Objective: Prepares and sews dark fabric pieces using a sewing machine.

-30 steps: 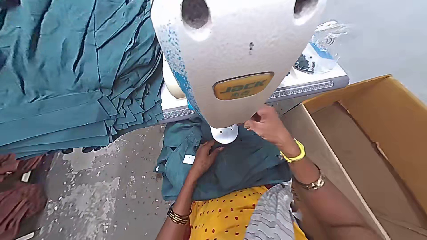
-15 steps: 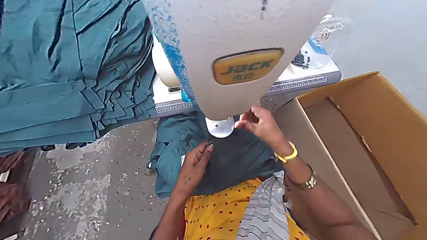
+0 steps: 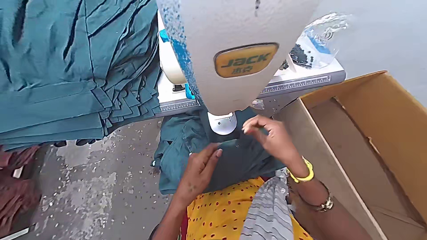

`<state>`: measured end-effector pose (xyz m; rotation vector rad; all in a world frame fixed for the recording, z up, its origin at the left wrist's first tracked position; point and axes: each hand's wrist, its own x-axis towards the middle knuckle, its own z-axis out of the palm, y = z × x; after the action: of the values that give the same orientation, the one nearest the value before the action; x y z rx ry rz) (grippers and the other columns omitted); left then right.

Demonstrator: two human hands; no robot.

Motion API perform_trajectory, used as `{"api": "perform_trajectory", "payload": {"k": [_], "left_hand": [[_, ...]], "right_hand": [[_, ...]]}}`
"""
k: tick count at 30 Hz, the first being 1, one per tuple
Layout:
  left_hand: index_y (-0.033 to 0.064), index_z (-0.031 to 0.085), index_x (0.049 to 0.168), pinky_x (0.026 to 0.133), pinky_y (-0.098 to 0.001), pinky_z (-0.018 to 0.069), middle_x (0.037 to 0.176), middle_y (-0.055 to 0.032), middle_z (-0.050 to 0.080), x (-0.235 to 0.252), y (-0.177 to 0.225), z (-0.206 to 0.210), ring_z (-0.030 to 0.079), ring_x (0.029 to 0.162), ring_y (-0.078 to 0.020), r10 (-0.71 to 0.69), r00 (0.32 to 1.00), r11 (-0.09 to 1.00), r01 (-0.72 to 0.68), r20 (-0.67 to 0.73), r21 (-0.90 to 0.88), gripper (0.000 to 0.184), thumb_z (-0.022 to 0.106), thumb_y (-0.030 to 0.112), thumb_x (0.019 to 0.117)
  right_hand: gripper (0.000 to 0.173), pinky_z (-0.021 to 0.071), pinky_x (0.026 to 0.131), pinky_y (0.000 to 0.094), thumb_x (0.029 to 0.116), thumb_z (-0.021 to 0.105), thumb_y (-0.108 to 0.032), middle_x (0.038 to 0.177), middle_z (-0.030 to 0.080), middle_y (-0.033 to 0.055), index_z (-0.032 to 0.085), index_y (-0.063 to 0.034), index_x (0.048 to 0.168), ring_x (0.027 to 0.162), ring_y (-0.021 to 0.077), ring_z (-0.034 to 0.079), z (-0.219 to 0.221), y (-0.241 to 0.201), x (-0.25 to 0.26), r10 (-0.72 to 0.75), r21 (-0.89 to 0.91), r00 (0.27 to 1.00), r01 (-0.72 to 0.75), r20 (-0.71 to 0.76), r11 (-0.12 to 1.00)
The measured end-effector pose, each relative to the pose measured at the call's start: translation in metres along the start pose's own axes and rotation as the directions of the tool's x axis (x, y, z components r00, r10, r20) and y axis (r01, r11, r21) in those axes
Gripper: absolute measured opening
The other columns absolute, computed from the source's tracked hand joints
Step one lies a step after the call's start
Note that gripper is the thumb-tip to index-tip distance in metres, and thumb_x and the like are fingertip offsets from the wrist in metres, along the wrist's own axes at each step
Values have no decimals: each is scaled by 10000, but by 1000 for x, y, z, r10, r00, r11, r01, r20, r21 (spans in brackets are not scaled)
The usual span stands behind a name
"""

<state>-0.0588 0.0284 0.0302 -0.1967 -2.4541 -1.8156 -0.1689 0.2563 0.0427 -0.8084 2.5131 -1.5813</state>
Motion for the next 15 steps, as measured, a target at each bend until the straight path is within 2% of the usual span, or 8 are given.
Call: {"api": "perform_trajectory", "payload": {"k": [1,2,3,5,6,8,10,15], "left_hand": [[7,685,1175,687,-151,522,842,16,698,2,5,1,612,727,53,61,998,998,-62,26,33,329,455,227,1090],[8,689,1152,669,-134,505,818,8,690,4,10,2,593,702,58,111,993,992,-113,35,59,329,462,239,1091],[15,687,1108,637,-124,486,777,13,666,8,13,1,569,666,58,141,990,986,-142,16,84,315,477,249,1087],[32,649,1030,547,-136,470,691,47,617,18,18,-1,541,578,41,127,989,987,-118,-80,108,238,541,242,1059],[42,621,995,489,-149,494,658,67,616,26,20,-2,562,528,32,79,988,994,-67,-132,88,202,580,235,1040],[42,589,972,418,-195,499,609,65,598,42,20,-2,565,457,-16,-68,977,998,70,-200,2,172,623,206,1009],[53,548,980,416,-212,480,612,47,565,52,18,0,539,448,-43,-199,955,979,181,-221,-96,177,640,203,994],[30,455,1148,474,-180,422,749,38,542,44,13,7,482,529,-16,-258,931,960,218,-257,-176,331,658,179,933]], "right_hand": [[492,583,883,347,968,617,-542,1059,755,7,748,-88,1107,1000,78,702,0,-11,0,-41,-7,988,42,150,999],[560,570,866,370,932,623,-610,1062,755,11,746,-100,1130,998,89,696,2,-19,1,-52,5,965,52,257,999],[522,557,782,294,920,654,-596,965,748,-10,749,-106,1070,895,38,682,6,-23,3,-58,31,956,51,286,998],[384,504,665,207,961,680,-457,807,691,-12,724,-75,958,735,0,620,9,-24,12,-70,46,977,62,203,997],[346,499,645,226,973,672,-420,784,677,-8,719,-78,957,710,21,612,9,-26,19,-65,-9,989,67,136,998],[293,520,643,358,967,675,-393,780,677,19,715,-104,997,716,121,646,8,-28,37,-7,-147,999,13,42,989],[306,512,694,455,954,705,-408,806,661,47,659,-115,1032,774,192,656,3,-29,57,127,-180,984,-104,121,978],[422,513,710,469,871,773,-479,837,665,45,652,-114,1044,799,201,653,3,-42,68,205,-221,956,-158,208,962]]}}
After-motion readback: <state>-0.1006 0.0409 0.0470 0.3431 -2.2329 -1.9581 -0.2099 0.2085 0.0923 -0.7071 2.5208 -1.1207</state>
